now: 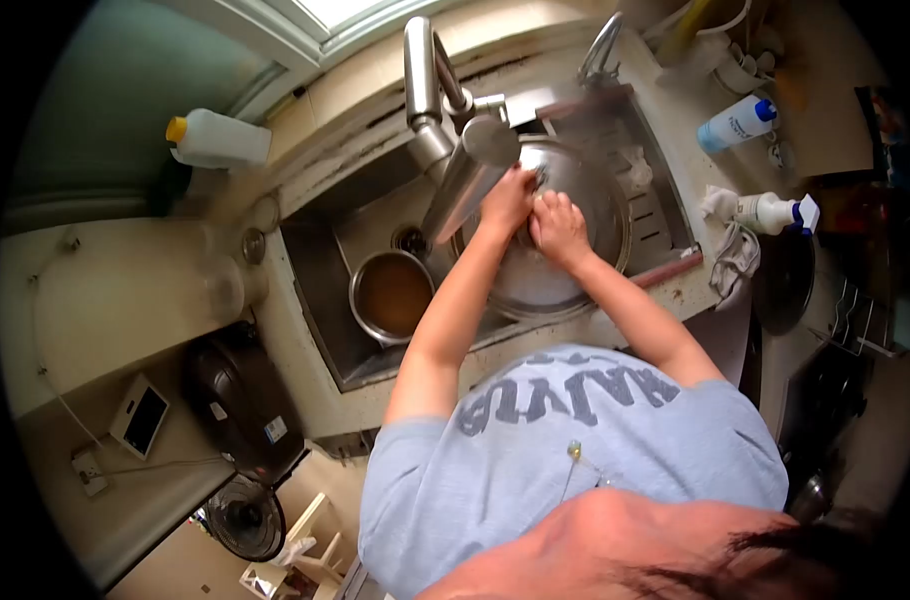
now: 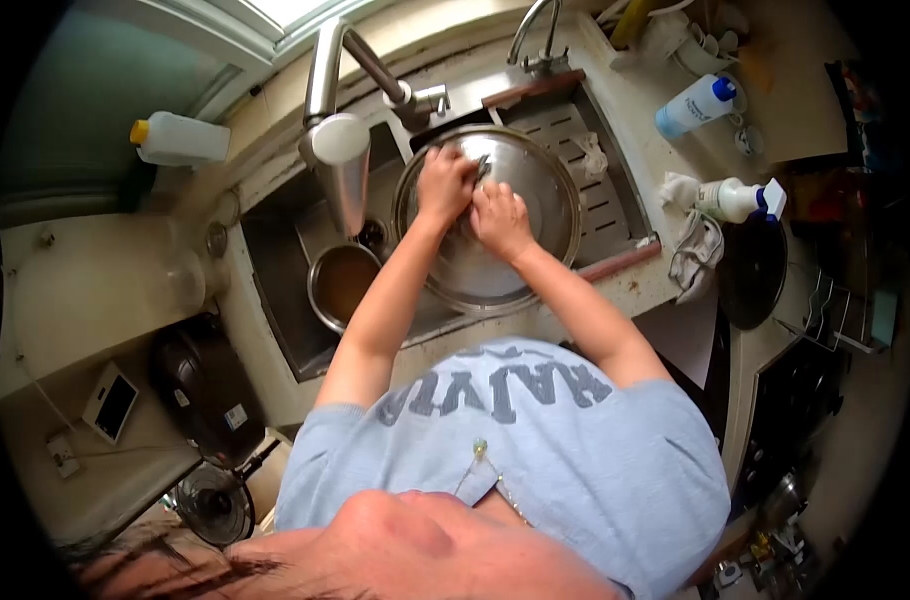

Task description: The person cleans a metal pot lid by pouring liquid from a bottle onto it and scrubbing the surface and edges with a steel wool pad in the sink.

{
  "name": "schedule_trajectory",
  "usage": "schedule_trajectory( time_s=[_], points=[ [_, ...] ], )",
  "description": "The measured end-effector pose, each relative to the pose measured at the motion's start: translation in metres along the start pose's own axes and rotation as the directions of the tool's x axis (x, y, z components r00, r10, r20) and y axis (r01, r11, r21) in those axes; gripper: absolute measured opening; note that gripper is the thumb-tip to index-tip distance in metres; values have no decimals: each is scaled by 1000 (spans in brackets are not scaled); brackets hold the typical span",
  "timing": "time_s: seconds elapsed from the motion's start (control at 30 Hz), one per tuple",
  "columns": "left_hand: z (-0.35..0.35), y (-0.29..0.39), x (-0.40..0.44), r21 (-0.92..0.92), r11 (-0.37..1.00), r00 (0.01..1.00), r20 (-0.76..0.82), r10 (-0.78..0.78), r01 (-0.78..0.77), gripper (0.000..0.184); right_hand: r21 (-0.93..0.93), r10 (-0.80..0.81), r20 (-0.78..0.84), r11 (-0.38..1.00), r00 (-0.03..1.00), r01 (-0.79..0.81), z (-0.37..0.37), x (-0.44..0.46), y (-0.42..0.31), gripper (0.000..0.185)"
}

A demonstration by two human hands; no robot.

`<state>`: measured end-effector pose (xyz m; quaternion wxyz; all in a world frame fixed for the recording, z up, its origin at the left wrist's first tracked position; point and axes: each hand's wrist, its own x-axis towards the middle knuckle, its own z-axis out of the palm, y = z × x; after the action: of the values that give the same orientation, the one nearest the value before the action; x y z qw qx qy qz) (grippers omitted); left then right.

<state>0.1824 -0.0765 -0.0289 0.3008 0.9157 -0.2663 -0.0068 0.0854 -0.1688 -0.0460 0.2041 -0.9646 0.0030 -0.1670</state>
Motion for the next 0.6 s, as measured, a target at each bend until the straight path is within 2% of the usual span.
schedule_trajectory(
  time_s=[0.1,0.13,0.2,0.27,0.33,0.5,0.57,0.6],
  points=[
    [9,3,36,48,995,996,20,-87,86,12,-5,-11,11,1000,1000,11,-3,1,4,13],
    [7,-2,42,128,986,994,3,-112,111,12,8,-18,18,1000,1000,17,-3,1,6,13],
    [-15,-19,34,56,990,990,51,-134,131,15,4,-21,19,1000,1000,21,-4,0,6,13],
    [-21,-31,17,89,992,995,34,-92,89,16,20,-12,3,1000,1000,12,-3,1,4,13],
    [-25,-37,2,37,994,994,-18,104,-103,16,-5,8,14,1000,1000,-8,-2,1,0,13],
    [0,-16,28,117,977,981,-50,185,-178,18,-17,2,15,1000,1000,-2,-4,-1,3,14],
    [-9,-23,15,157,950,961,-16,275,-269,19,42,-4,58,999,998,1,-4,-4,2,14],
    [-16,-28,7,140,946,957,39,288,-291,20,37,-17,24,999,1000,16,-3,-3,-1,14]
  ],
)
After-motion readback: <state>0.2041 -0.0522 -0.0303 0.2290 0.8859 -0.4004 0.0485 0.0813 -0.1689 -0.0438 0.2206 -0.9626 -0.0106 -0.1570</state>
